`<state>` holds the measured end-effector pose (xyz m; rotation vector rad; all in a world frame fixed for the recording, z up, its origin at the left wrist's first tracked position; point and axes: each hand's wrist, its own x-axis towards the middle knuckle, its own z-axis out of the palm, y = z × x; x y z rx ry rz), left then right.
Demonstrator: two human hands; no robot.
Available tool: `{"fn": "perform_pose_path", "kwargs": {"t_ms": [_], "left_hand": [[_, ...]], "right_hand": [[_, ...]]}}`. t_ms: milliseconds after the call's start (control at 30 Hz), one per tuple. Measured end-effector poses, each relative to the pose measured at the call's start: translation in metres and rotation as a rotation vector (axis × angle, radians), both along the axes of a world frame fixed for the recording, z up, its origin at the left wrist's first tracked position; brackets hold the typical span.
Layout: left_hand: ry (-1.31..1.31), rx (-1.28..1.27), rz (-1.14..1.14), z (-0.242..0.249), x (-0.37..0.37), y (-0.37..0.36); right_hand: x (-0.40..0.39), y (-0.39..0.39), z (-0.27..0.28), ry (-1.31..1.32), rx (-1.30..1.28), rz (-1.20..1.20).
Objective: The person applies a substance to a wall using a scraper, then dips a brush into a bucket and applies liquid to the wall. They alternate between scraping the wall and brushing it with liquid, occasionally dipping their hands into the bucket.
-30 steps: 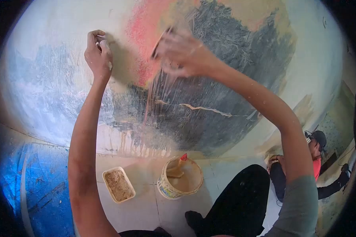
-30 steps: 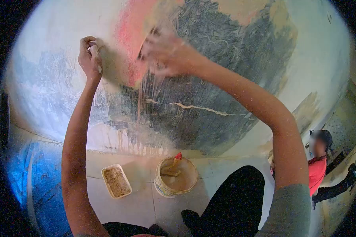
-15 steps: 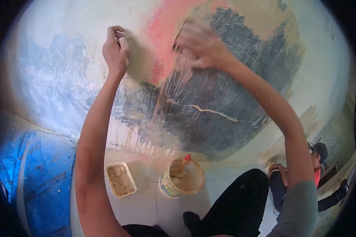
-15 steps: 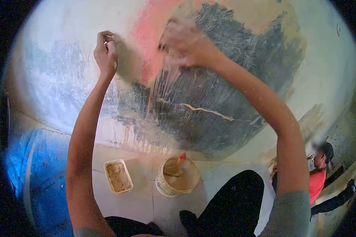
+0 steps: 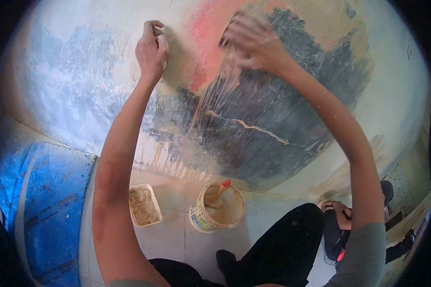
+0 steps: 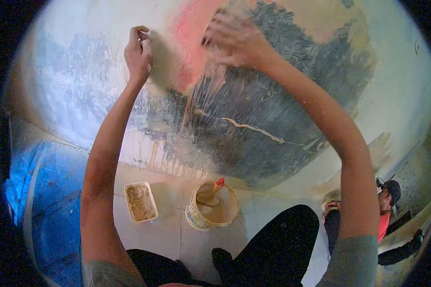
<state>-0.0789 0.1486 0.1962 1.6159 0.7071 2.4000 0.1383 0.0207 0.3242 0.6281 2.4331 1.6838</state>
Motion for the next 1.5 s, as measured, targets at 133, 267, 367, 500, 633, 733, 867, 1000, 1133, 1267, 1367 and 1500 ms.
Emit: {"fn": "perform_pose_path", "kwargs": {"t_ms": [133,267,367,500,633,733,867,1000,1133,1267,1367,1500], "left_hand": [[0.029,0.048,0.036,-0.002,-0.002,-0.002],[0.116,0.08,0.043,-0.008,-0.003,-0.003],[0.166,0.104,0.125,-0.009,-0.003,0.0],[0.178,0.125,0.114,-0.009,0.0,0.0],[0.171,0.152,0.176,-0.011,0.001,0.0],[0.167,0.156,0.159,-0.013,0.002,0.002],[0.207,0.132,0.166,-0.014,-0.001,-0.001],[0.202,0.141,0.167,-0.011,0.0,0.002],[0.222,0.112,0.147,-0.013,0.0,0.001],[0.231,0.146,0.151,-0.013,0.002,0.003],[0.219,0.129,0.131,-0.016,0.0,-0.002],[0.23,0.104,0.171,-0.012,-0.001,-0.005]], "right_hand": [[-0.005,-0.002,-0.026,-0.014,-0.089,-0.055],[-0.002,0.006,0.002,0.097,0.107,0.0],[-0.015,-0.009,-0.028,0.163,-0.179,-0.107],[-0.005,0.01,-0.018,0.054,-0.182,-0.051],[-0.006,0.007,-0.03,0.242,0.229,0.017],[-0.002,0.005,-0.029,-0.055,-0.141,-0.009],[-0.011,-0.004,-0.024,0.142,0.029,-0.053],[0.004,0.011,-0.033,-0.098,-0.234,0.018],[-0.003,0.008,-0.008,0.214,0.163,0.006],[0.006,0.005,-0.028,-0.213,-0.188,-0.03],[-0.004,-0.002,0.0,0.095,0.169,-0.041],[-0.002,0.003,-0.042,-0.113,-0.149,-0.052]]}}
